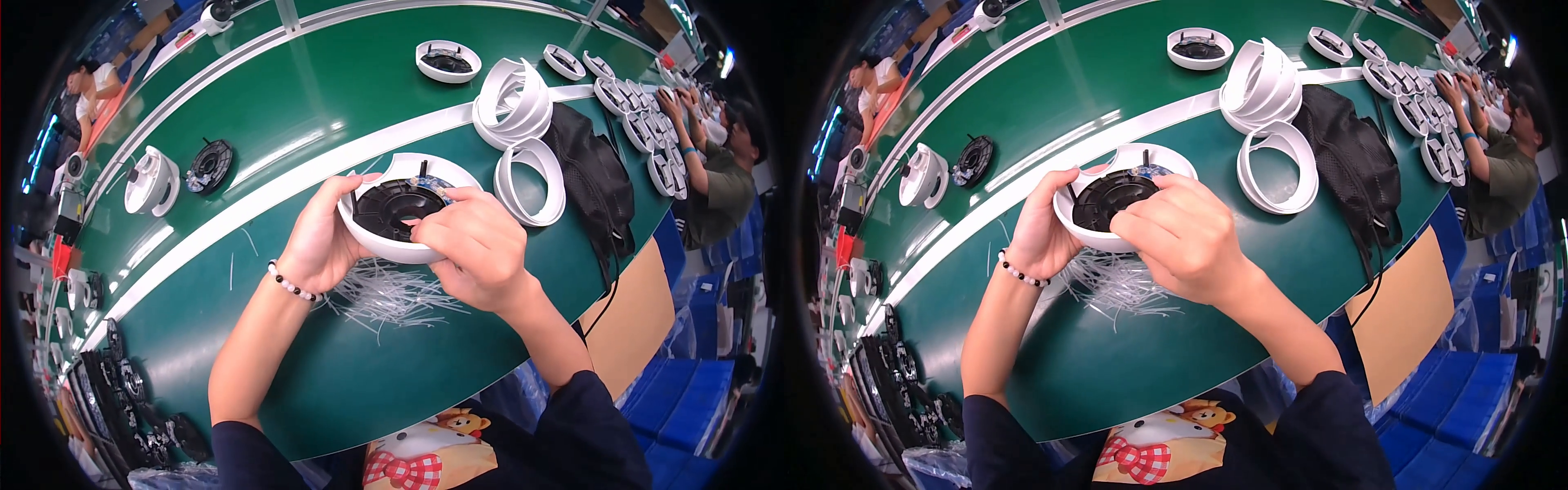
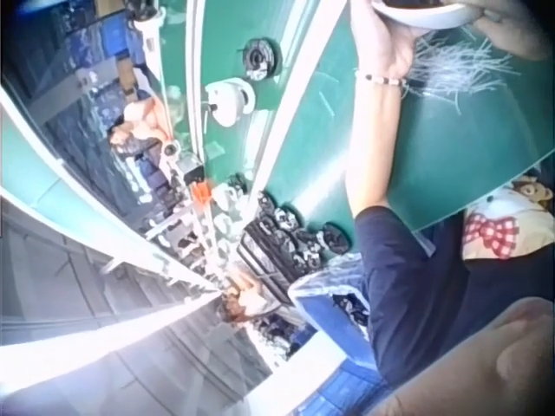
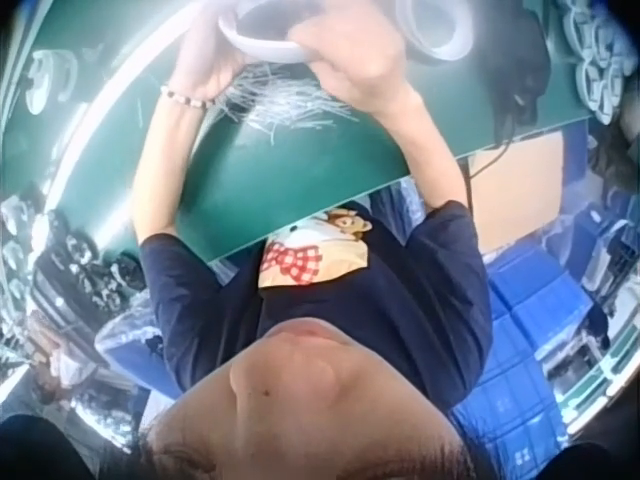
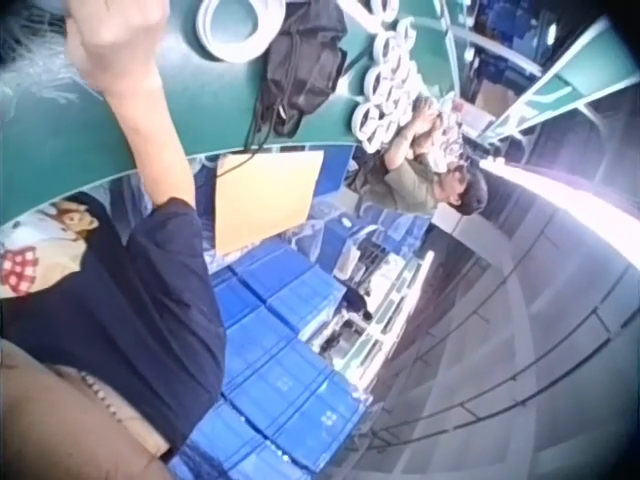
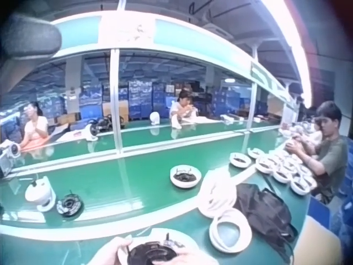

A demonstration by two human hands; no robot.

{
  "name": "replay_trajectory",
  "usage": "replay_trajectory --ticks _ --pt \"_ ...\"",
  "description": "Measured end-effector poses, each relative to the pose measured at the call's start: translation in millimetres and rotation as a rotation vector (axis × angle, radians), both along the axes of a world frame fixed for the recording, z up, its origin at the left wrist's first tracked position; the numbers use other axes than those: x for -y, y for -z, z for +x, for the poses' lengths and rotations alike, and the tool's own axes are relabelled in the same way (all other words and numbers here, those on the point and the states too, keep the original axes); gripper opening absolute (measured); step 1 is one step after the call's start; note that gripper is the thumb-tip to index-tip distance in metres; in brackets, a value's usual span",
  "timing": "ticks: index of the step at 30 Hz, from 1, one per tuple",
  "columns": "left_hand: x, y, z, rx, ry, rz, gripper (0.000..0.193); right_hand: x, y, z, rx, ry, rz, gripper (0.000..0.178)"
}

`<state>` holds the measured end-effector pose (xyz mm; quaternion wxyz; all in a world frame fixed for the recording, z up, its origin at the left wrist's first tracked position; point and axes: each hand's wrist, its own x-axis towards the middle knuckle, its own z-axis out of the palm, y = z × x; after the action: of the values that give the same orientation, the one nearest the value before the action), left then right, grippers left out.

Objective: Assembling the internal and external components of light fixtures on an assembly line.

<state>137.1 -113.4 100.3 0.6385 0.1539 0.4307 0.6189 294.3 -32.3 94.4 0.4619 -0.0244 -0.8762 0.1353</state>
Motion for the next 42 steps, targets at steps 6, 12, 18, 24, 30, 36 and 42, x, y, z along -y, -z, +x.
replay_trajectory --ticks 6,12,18,24,30,36,42 --pt "44.7 6.0 6.7 0.036 -0.189 0.183 0.05 28.1 -22.3 -2.9 0.033 -0.028 0.063 0.03" --pt "109.6 5.5 12.4 -0.438 -0.609 0.388 0.049 62.7 -0.4 -12.4 0.057 -0.236 -1.065 0.064" --pt "156.2 6.5 19.8 -0.556 -0.76 0.418 0.051 94.7 1.7 -31.3 0.35 -0.42 -1.283 0.028" --pt "174.3 14.3 13.2 -0.524 -0.775 0.341 0.045 101.0 12.1 -45.1 0.453 -0.531 -1.362 0.03" --pt "177.7 20.1 8.5 -0.507 -0.752 0.278 0.045 103.9 29.2 -50.7 0.431 -0.547 -1.487 0.028" --pt "182.1 25.0 0.1 -0.443 -0.698 0.256 0.044 111.4 36.2 -52.2 0.53 -0.446 -1.384 0.028" --pt "179.5 24.3 -0.2 -0.339 -0.634 0.278 0.038 109.6 40.2 -48.5 0.215 -0.32 -1.174 0.042"
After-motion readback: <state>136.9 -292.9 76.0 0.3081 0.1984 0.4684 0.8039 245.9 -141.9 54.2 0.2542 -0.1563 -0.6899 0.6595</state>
